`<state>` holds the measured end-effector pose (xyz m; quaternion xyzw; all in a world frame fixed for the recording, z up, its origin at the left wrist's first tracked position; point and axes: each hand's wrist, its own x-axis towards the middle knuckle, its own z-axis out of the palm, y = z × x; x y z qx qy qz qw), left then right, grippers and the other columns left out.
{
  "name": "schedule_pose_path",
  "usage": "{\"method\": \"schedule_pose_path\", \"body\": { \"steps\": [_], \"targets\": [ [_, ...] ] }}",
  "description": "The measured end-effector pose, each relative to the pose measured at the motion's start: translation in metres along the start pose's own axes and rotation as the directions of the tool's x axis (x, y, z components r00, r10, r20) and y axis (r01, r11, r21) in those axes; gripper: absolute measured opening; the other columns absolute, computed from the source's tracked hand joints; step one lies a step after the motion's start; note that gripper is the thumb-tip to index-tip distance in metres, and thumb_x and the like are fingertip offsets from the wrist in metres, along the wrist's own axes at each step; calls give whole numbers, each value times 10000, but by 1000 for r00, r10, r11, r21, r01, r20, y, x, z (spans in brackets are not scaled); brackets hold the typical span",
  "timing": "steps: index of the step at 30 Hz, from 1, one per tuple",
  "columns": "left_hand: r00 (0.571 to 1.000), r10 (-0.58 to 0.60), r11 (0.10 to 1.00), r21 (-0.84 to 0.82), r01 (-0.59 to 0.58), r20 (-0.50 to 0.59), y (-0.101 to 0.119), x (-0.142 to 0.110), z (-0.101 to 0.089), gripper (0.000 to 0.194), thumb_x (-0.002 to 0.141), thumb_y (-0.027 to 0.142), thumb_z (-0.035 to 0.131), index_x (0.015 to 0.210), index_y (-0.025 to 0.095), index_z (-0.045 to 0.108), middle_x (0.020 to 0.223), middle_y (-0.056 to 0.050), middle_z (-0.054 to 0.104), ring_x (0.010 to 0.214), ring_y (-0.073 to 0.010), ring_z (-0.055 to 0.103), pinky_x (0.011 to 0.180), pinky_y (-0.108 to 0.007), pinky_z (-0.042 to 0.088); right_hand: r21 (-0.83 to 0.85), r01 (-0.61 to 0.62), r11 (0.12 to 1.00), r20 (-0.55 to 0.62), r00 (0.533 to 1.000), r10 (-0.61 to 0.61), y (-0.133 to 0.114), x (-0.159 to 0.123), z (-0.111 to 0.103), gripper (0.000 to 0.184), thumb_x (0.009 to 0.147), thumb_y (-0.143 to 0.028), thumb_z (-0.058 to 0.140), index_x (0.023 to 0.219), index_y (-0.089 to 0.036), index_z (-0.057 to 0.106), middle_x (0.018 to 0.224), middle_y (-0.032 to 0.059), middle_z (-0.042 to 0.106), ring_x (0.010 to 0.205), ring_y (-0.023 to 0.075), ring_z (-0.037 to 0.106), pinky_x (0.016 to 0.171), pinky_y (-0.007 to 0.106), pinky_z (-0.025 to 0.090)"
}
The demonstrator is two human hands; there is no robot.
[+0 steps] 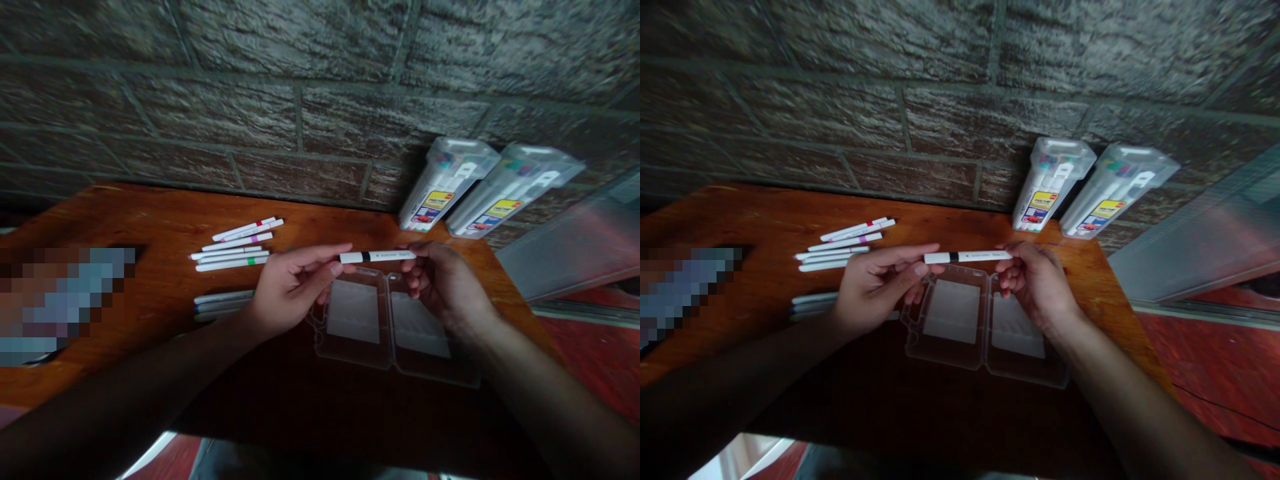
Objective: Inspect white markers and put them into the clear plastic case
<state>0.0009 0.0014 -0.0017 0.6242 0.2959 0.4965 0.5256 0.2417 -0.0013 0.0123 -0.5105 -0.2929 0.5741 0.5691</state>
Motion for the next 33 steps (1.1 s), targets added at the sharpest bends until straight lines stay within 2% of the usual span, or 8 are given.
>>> {"method": "schedule_pose_path", "body": {
  "steps": [9,16,23,29,33],
  "targets": [
    [999,-34,999,-7,33,-19,-1,0,1,347,942,312,771,1253,160,795,1015,-137,856,477,-77,576,467,-209,495,7,40,999,14,999,-40,0,-1,2,84,734,-196,771,778,-125,772,557,15,704,362,105,588,327,186,493],
    [993,-116,979,-168,119,29,1,5,-2,279,907,336,817,1126,166,845,950,-131,856,474,-78,570,469,-219,483,15,97,995,46,994,-98,1,-2,0,112,727,-234,808,783,-155,753,582,14,721,388,113,612,355,194,514],
    [961,-257,889,-365,278,105,-2,6,-3,259,872,343,847,1078,187,863,935,-124,851,495,-82,557,486,-236,478,-15,136,991,60,989,-135,-1,-5,3,117,751,-261,805,786,-159,761,572,7,703,391,107,598,356,193,501],
    [945,-292,848,-416,328,149,1,6,-3,221,864,338,852,1032,195,870,856,-96,841,490,-83,563,486,-233,475,-8,165,986,75,984,-164,0,-5,2,120,753,-262,801,795,-152,777,570,9,707,382,111,601,350,202,510],
    [949,-282,858,-406,315,142,1,6,-2,243,841,345,872,1027,188,869,849,-102,840,483,-82,554,478,-234,467,-5,168,986,73,983,-167,0,-6,2,113,747,-254,804,793,-155,778,576,14,718,388,115,613,348,201,519]
  ]
}}
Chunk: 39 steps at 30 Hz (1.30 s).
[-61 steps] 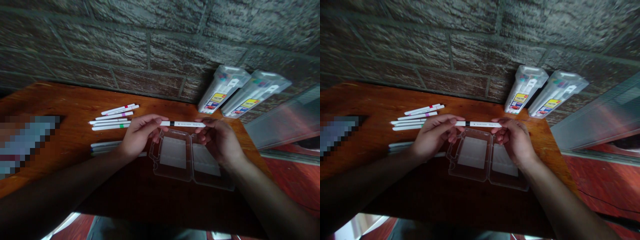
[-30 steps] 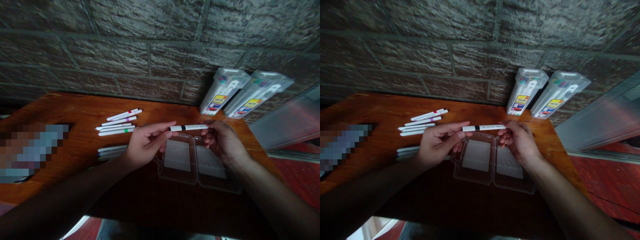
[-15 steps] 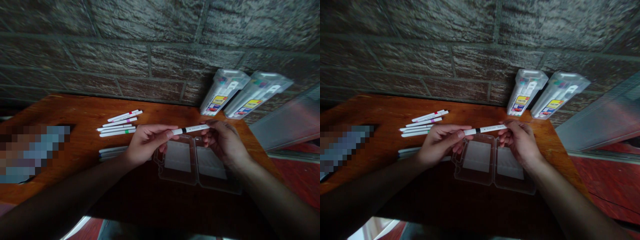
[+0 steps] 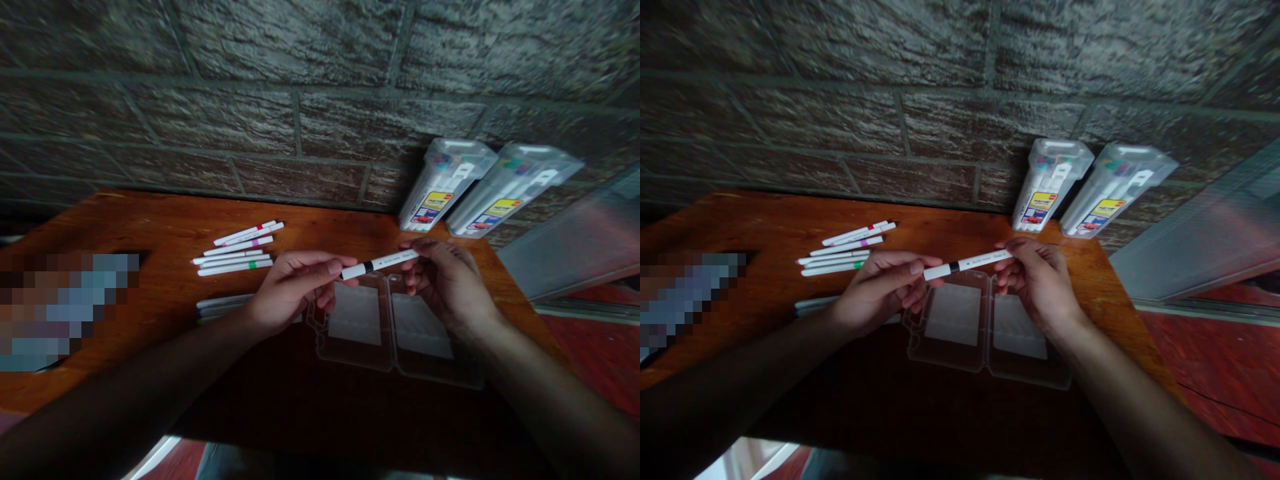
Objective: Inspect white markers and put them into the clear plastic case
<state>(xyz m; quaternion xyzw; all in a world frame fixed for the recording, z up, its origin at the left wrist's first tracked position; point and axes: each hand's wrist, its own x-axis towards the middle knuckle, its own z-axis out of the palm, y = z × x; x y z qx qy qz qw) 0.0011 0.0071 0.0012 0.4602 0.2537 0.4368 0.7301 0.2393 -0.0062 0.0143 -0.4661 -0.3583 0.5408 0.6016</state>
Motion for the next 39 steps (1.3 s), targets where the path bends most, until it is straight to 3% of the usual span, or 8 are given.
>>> {"method": "schedule_pose_path", "body": {
  "steps": [11,20,32,39],
  "targets": [
    [998,52,997,62,-53,21,-5,1,-4,218,820,258,904,1035,230,879,857,-93,850,485,-56,563,486,-188,480,-5,13,1000,-5,1000,-13,-1,0,0,132,718,-252,830,783,-142,796,580,15,730,382,117,626,338,200,538],
    [988,113,989,107,-102,-105,-4,6,-3,183,800,234,916,979,216,885,823,-76,845,484,-37,566,491,-156,486,-2,7,1000,-8,1000,-7,-1,-1,-1,164,667,-258,876,749,-158,776,573,12,740,365,128,632,333,208,551],
    [985,142,981,147,-127,-94,-6,7,-5,205,783,209,924,982,238,886,786,-49,834,489,-34,580,482,-137,477,-12,45,999,18,999,-44,2,1,-2,153,720,-267,856,782,-145,787,581,13,734,370,125,634,335,205,550],
    [980,116,989,104,-100,-161,-9,8,-7,181,777,258,928,942,203,879,788,-56,829,492,-49,577,486,-162,507,-32,67,997,44,997,-66,1,-2,-5,119,755,-261,838,794,-162,785,596,14,746,373,137,646,339,215,553]
  ]
}}
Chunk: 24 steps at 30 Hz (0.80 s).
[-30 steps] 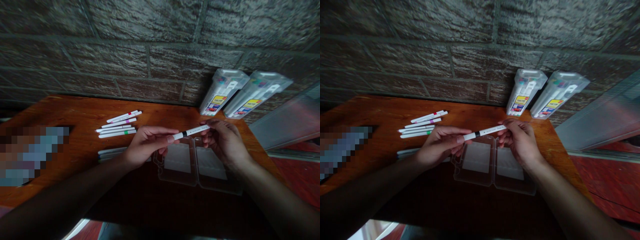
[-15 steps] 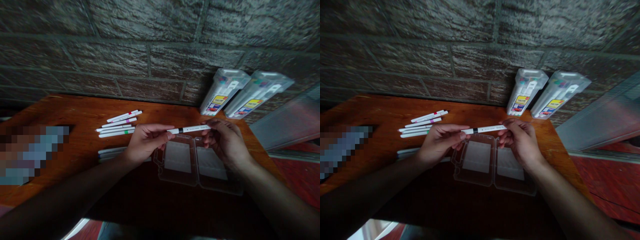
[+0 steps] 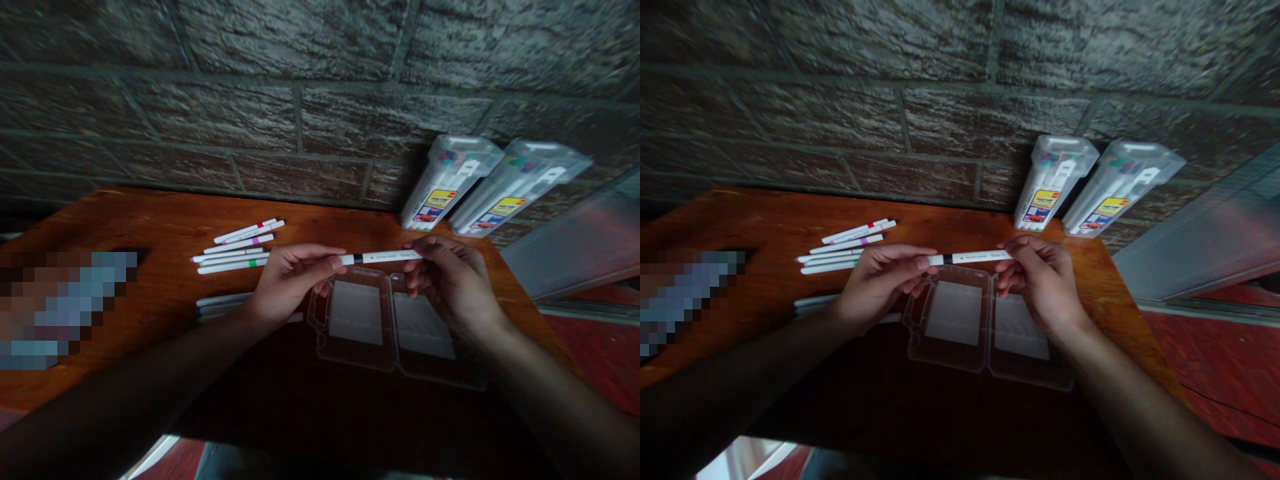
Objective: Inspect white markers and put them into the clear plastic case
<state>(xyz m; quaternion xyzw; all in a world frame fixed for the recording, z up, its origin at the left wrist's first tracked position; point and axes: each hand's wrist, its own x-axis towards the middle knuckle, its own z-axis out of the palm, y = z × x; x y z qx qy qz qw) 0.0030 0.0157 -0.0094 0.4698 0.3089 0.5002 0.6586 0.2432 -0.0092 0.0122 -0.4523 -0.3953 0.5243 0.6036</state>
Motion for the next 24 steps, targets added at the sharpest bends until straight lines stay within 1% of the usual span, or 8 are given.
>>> {"method": "schedule_pose_path", "body": {
  "steps": [6,11,17,24],
  "targets": [
    [1000,-12,1000,21,13,-26,2,1,2,171,759,264,933,874,168,850,735,-41,801,494,-52,570,471,-159,488,-22,19,1000,36,999,-18,1,-2,0,103,777,-263,832,783,-172,784,596,15,745,384,137,642,346,223,556],
    [1000,-9,996,86,12,-27,3,2,2,189,742,246,939,865,152,829,723,-26,781,533,-69,607,476,-161,490,-30,20,999,47,999,-18,1,-3,2,97,796,-265,822,789,-177,781,613,13,752,385,131,643,357,221,560],
    [1000,4,991,135,-2,-15,4,2,1,199,738,237,933,853,146,798,620,15,716,485,-65,568,456,-167,469,-59,40,997,62,997,-37,1,-2,2,108,800,-272,827,794,-173,781,612,13,749,382,131,643,359,218,558],
    [1000,-3,986,166,3,-1,5,2,1,205,743,263,926,815,149,771,639,9,723,484,-70,565,465,-185,466,-80,32,996,72,997,-27,0,-3,2,119,808,-293,831,796,-185,782,621,13,748,391,130,646,371,222,564]
  ]
}}
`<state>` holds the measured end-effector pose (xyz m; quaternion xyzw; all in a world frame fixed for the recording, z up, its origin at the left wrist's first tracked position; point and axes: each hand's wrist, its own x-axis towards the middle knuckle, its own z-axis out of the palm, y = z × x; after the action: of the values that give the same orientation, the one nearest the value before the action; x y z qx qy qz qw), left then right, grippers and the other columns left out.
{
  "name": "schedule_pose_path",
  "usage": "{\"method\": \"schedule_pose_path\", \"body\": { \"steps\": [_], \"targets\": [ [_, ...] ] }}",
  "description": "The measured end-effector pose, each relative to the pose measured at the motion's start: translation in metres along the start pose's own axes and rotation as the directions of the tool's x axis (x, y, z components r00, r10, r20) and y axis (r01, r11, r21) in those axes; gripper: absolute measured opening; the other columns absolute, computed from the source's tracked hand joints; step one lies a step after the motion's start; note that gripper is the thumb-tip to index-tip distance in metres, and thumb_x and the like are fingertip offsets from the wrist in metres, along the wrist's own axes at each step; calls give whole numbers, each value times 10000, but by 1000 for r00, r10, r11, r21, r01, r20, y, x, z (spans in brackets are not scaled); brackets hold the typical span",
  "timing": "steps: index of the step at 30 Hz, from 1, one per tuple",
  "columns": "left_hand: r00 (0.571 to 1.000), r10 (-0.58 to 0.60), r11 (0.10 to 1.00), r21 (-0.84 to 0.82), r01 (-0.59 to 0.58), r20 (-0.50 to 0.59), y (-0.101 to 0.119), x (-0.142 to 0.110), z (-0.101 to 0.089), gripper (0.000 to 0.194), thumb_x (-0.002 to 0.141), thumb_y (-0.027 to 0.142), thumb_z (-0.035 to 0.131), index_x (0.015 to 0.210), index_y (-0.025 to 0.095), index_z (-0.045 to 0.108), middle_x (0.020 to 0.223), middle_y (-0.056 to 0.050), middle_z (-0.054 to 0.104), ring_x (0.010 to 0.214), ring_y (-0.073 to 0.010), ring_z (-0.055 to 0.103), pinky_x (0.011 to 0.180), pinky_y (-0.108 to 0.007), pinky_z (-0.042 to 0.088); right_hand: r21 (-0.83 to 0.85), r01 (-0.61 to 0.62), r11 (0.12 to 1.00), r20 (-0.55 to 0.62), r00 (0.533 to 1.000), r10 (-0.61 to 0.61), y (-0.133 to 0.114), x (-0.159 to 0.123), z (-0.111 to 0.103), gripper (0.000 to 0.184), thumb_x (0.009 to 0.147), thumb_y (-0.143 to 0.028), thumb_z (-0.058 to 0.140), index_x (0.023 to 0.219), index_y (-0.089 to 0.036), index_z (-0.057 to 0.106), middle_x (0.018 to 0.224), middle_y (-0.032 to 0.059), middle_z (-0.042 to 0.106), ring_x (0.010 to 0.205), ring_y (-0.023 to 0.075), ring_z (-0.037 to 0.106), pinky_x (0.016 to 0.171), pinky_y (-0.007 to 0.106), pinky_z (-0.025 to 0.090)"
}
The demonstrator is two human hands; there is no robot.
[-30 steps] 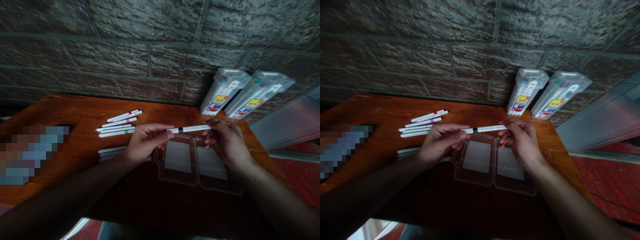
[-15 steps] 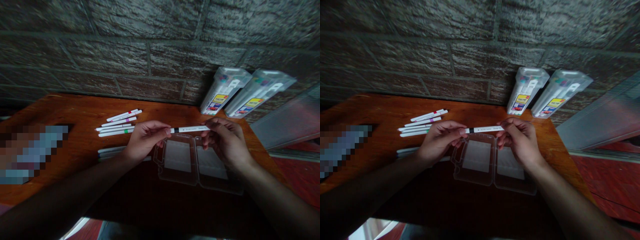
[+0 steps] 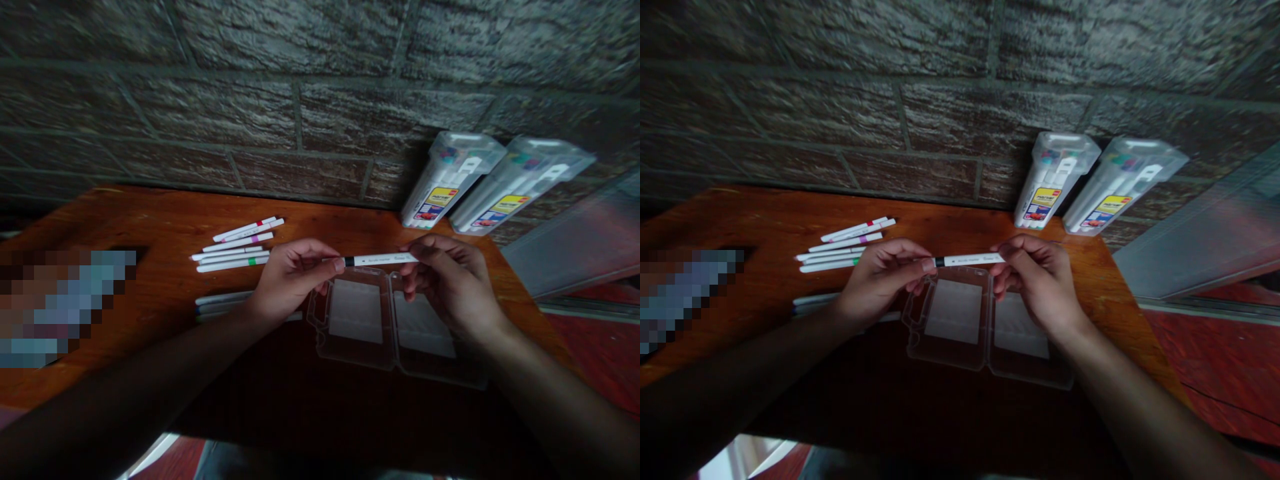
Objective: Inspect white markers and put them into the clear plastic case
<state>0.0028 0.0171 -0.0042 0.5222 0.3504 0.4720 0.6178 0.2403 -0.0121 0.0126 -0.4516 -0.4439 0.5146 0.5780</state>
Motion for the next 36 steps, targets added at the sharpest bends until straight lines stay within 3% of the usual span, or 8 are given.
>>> {"method": "schedule_pose_path", "body": {
  "steps": [19,29,33,36],
  "targets": [
    [1000,-11,1000,-22,11,-21,-2,0,0,207,751,273,929,856,145,804,705,-11,761,513,-72,588,479,-185,482,-37,9,999,30,1000,-7,0,-2,1,119,831,-296,828,809,-188,783,633,19,755,402,135,658,383,231,577],
    [1000,16,994,105,-16,-4,-1,-2,-1,186,785,276,893,915,160,827,635,2,727,485,-92,586,482,-214,481,-41,23,999,52,998,-21,1,-2,1,121,833,-305,833,801,-203,776,638,18,758,408,138,662,389,236,574],
    [999,34,993,117,-35,10,-1,-2,-1,165,787,260,884,898,155,821,641,1,731,485,-90,587,481,-207,476,-161,109,981,116,989,-91,1,-4,3,110,860,-288,819,796,-208,780,657,18,763,461,134,677,435,231,580],
    [998,40,990,133,-46,42,-2,-4,-1,175,802,264,873,916,145,813,667,-10,741,495,-95,598,478,-203,471,-330,231,915,193,966,-175,1,-8,6,63,856,-257,824,814,-214,806,674,14,766,514,130,684,479,219,574]
  ]
}}
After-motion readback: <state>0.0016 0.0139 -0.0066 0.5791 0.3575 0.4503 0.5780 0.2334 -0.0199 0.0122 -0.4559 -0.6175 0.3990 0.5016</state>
